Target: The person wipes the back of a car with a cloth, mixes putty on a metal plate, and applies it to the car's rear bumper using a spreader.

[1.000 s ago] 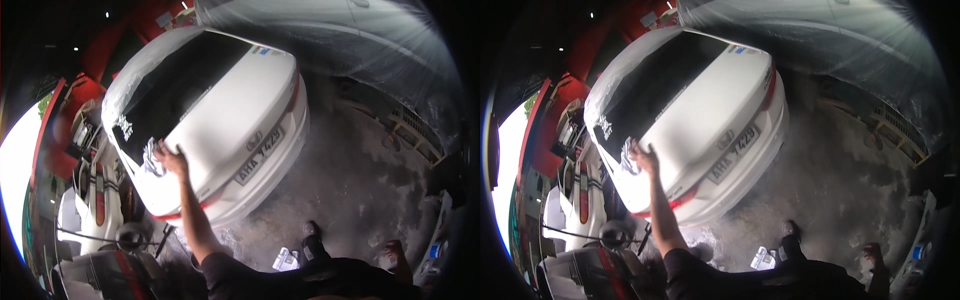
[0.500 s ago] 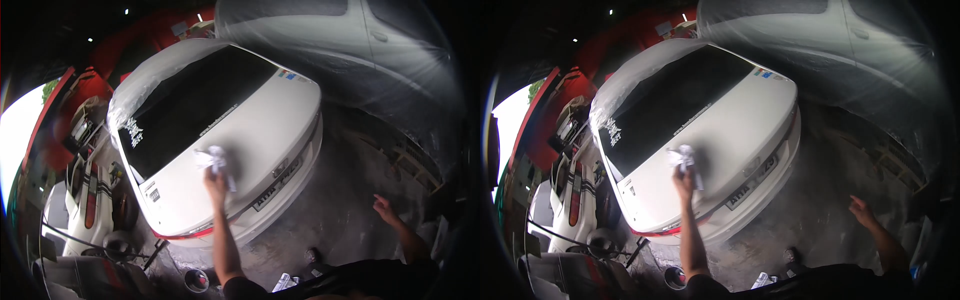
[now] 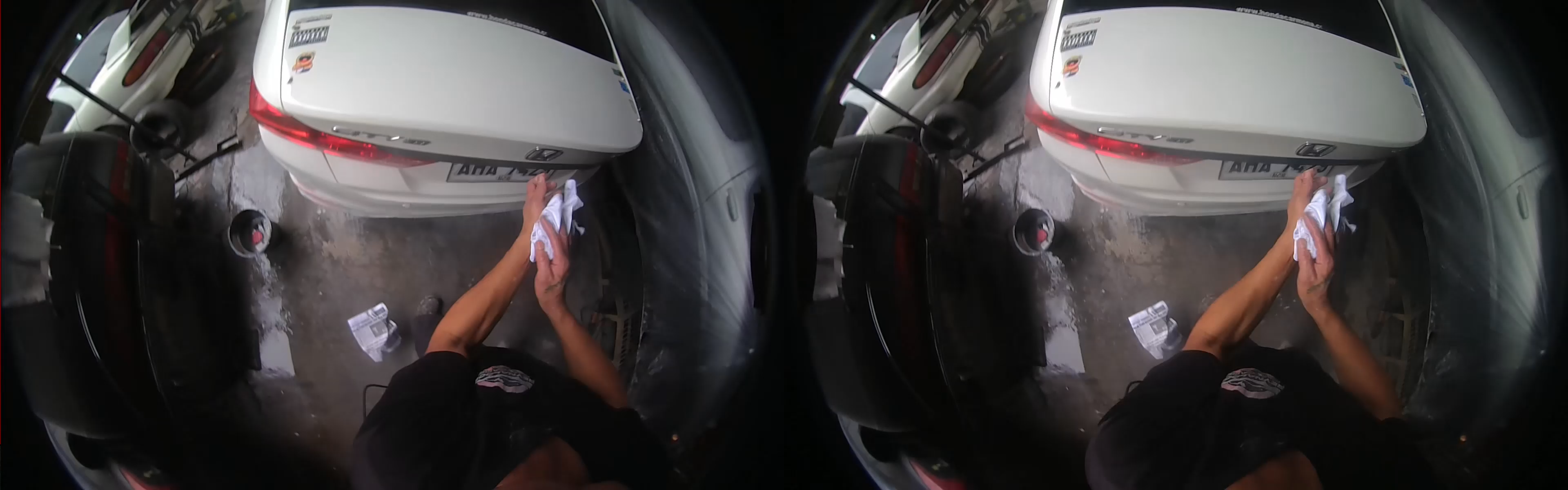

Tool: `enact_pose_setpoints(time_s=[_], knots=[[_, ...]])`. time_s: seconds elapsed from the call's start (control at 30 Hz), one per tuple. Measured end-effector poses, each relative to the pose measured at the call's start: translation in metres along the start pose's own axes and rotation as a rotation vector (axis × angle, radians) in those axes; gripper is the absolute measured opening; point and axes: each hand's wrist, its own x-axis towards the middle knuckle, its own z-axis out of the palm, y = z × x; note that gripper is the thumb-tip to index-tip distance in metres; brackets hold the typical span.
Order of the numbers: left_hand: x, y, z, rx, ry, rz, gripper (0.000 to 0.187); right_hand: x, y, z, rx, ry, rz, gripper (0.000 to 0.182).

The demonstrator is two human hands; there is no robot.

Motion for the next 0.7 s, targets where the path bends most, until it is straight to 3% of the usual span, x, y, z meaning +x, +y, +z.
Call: enact_pose_setpoints(time_s=[0.07, 0.17, 0.23, 0.33, 0.37, 0.4, 0.43, 0.47, 0.5, 0.53, 0.57, 0.63, 0.67, 0.7], knots=[[-0.019, 0.009, -0.005, -0.325, -0.049, -0.250, 0.053, 0.010, 0.018, 0.006, -0.284, -0.013, -0.358, 0.035], [-0.053, 0.027, -0.009, -0.362, -0.039, -0.287, 0.058, 0.057, 0.048, -0.007, -0.204, -0.204, -0.224, 0.035], [-0.072, 0.024, -0.010, -0.252, -0.091, -0.293, 0.069, 0.106, 0.065, -0.017, -0.150, -0.189, -0.037, 0.036], [-0.083, 0.053, -0.025, 0.214, -0.239, -0.202, 0.088, 0.124, 0.032, -0.014, 0.030, -0.166, -0.081, 0.030], [-0.078, 0.067, -0.023, 0.163, -0.066, -0.190, 0.086, 0.111, 0.026, -0.002, 0.094, -0.207, -0.122, 0.030], [-0.060, 0.062, -0.026, -0.111, -0.002, -0.115, 0.079, 0.094, 0.021, 0.012, 0.156, -0.238, -0.165, 0.030], [-0.045, 0.062, -0.039, -0.157, 0.024, -0.093, 0.075, 0.056, 0.028, 0.030, 0.050, -0.342, -0.093, 0.031], [-0.029, 0.062, -0.051, -0.202, 0.050, -0.071, 0.071, 0.029, 0.003, 0.046, -0.139, -0.243, -0.539, 0.033], [-0.013, 0.062, -0.062, -0.247, 0.075, -0.047, 0.068, 0.007, -0.017, 0.045, -0.080, -0.303, -0.527, 0.028], [-0.022, 0.056, -0.078, -0.513, -0.032, -0.011, 0.070, -0.006, -0.057, 0.036, -0.078, -0.405, -0.620, 0.025], [-0.020, 0.081, -0.051, -0.319, 0.169, -0.048, 0.067, -0.032, -0.047, 0.034, -0.137, -0.490, -0.921, 0.022], [-0.013, 0.078, -0.064, -0.227, 0.167, -0.007, 0.059, -0.050, -0.062, 0.015, -0.004, -0.562, -0.936, 0.029], [-0.019, 0.075, -0.064, -0.175, 0.177, -0.015, 0.079, -0.051, -0.061, 0.006, 0.041, -0.581, -0.942, 0.031], [-0.017, 0.061, -0.072, -0.217, 0.247, -0.033, 0.073, -0.033, -0.039, 0.004, -0.016, -0.588, -1.029, 0.027]])
